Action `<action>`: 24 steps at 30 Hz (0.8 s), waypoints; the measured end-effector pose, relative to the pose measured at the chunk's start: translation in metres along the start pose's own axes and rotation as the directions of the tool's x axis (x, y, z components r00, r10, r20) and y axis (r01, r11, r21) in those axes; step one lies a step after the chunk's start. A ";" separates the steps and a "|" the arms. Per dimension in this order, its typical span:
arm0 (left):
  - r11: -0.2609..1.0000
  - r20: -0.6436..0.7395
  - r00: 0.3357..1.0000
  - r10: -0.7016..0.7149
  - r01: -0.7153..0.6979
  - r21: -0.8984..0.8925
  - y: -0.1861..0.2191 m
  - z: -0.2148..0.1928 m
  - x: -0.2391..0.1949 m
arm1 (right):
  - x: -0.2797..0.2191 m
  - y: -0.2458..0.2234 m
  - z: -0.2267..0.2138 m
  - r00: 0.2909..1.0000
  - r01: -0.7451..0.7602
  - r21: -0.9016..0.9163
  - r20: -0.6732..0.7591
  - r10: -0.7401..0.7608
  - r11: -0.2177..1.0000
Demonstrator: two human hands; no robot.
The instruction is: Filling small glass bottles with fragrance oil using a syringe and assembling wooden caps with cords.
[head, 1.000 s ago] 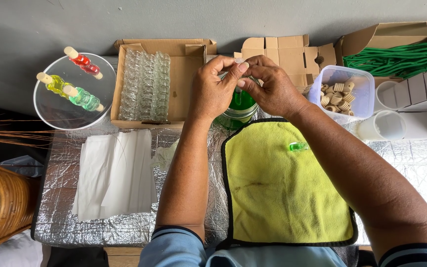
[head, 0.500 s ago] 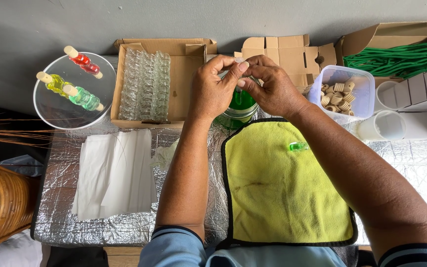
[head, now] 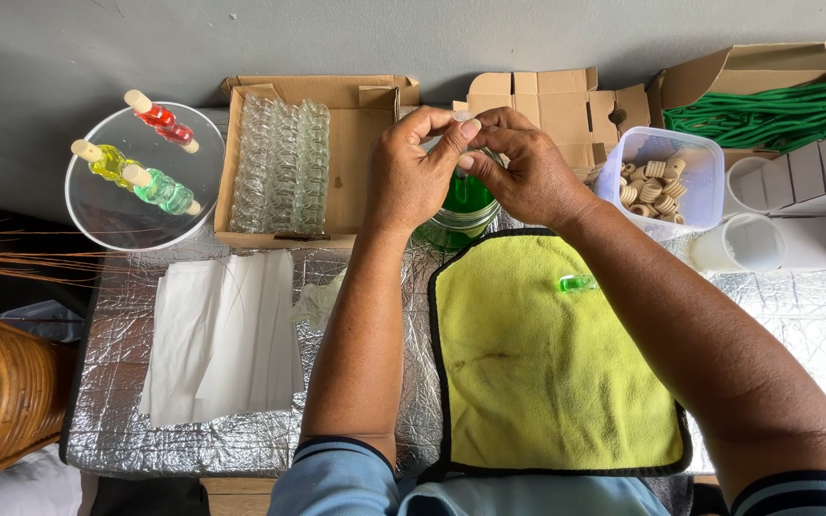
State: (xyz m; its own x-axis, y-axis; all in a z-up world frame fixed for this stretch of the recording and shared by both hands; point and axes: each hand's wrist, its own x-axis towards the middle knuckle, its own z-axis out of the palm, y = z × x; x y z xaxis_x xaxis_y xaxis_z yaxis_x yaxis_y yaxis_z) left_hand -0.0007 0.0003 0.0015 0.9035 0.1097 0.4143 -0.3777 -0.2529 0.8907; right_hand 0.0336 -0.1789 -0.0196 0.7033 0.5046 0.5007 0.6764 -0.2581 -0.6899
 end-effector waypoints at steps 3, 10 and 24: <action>1.000 -0.002 1.000 0.008 -0.008 0.003 0.002 0.000 -0.001 | 0.001 -0.005 0.000 1.000 -0.008 0.000 -0.002 0.008 1.000; 1.000 0.005 1.000 -0.013 0.013 0.004 0.001 0.000 0.000 | 0.001 -0.003 0.000 1.000 -0.005 0.003 0.000 0.005 1.000; 1.000 -0.020 1.000 -0.009 0.009 -0.013 0.001 0.000 -0.001 | 0.000 -0.003 0.002 1.000 -0.002 0.000 -0.008 0.002 1.000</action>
State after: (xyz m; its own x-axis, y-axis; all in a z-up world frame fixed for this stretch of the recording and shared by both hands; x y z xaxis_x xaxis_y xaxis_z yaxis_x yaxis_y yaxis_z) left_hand -0.0021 -0.0005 0.0022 0.9027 0.1310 0.4098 -0.3722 -0.2396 0.8967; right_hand 0.0310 -0.1770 -0.0186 0.7067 0.4975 0.5031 0.6747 -0.2596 -0.6909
